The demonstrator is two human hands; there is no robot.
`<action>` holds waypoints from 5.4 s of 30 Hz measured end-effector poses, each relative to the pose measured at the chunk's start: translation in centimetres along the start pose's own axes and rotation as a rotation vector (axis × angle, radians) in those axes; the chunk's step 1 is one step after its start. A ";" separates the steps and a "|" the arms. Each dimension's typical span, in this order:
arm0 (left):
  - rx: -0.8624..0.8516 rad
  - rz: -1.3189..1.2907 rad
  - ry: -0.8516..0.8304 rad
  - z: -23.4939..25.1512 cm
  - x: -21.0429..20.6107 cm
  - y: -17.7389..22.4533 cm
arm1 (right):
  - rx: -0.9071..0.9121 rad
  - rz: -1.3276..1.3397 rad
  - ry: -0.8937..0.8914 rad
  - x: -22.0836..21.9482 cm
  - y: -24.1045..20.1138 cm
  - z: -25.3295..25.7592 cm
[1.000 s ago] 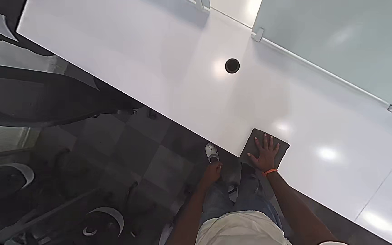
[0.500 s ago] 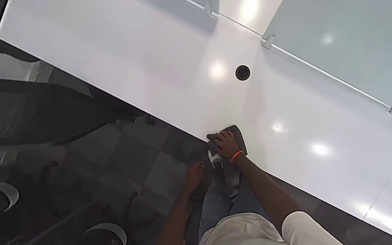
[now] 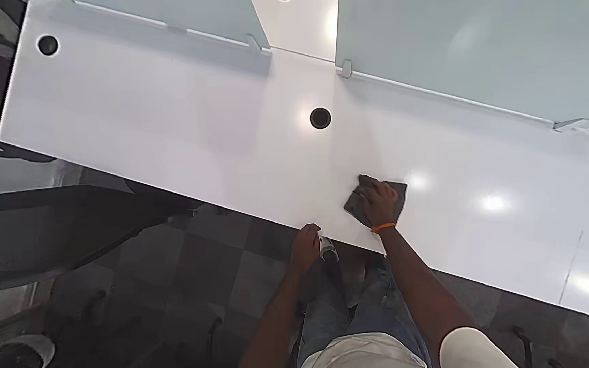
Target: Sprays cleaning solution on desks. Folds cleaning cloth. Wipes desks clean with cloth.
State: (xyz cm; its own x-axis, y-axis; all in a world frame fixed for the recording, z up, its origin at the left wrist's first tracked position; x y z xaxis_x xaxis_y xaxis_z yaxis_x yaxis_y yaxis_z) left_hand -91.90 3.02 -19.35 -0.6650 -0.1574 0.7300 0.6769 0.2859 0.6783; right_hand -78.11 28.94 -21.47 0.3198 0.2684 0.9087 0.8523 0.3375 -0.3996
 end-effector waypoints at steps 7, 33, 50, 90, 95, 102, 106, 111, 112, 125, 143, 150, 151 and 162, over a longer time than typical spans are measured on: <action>-0.351 0.074 0.050 4.3 -4.6 4.0 | -0.187 -0.200 0.107 2.4 6.9 -4.1; -0.514 0.327 -0.133 17.9 -6.5 3.7 | -0.005 -0.294 -0.021 0.6 -1.6 14.6; -0.494 0.320 -0.165 18.0 -6.5 3.4 | -0.018 -0.163 0.055 2.0 -4.5 29.3; -0.535 0.349 -0.090 18.1 -6.8 3.3 | -0.141 -0.305 -0.005 3.0 8.3 0.2; -0.508 0.375 -0.128 18.0 -6.8 3.3 | -0.139 -0.305 -0.023 4.0 8.3 6.3; -0.494 0.408 -0.150 17.9 -6.7 3.3 | -0.203 -0.296 -0.005 5.4 8.6 15.6; -0.474 0.407 -0.157 17.9 -6.7 3.2 | -0.232 -0.297 0.034 6.1 8.9 20.1; -0.466 0.429 -0.164 17.8 -6.9 3.2 | -0.275 -0.268 0.076 7.0 8.9 24.1; -0.468 0.431 -0.159 17.8 -6.9 3.1 | -0.291 -0.270 0.077 7.2 8.8 24.8; -0.453 0.367 -0.133 18.0 -6.6 3.3 | -0.442 -0.193 0.084 3.3 0.2 30.2; -0.467 0.410 -0.121 18.0 -6.6 3.1 | -0.388 -0.249 0.139 16.0 24.8 25.9; -0.463 0.335 -0.117 18.2 -6.5 3.3 | -0.709 -0.190 0.296 12.0 17.4 27.5; -0.459 0.318 -0.120 18.3 -6.5 3.4 | -0.654 -0.180 0.278 11.2 15.1 27.8; -0.490 0.267 -0.080 18.1 -6.4 3.5 | -0.181 -0.209 0.063 0.8 -6.2 28.6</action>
State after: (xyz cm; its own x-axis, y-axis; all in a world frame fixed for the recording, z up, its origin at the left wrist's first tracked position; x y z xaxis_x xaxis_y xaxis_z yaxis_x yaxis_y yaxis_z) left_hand -91.01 22.15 -23.19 -0.4594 -0.0624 0.8860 0.8797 -0.1695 0.4442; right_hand -94.98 52.84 -21.71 0.1496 0.1509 0.9772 0.9607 0.2117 -0.1798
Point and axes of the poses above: each hand's wrist, its own z-axis towards the middle knuckle, its own x-axis out of the back of the hand, y = z × x, the point moved 5 cm from there along z, towards the middle knuckle, and after that the axes turned 15 degrees about -x, right-handed, at the moved point
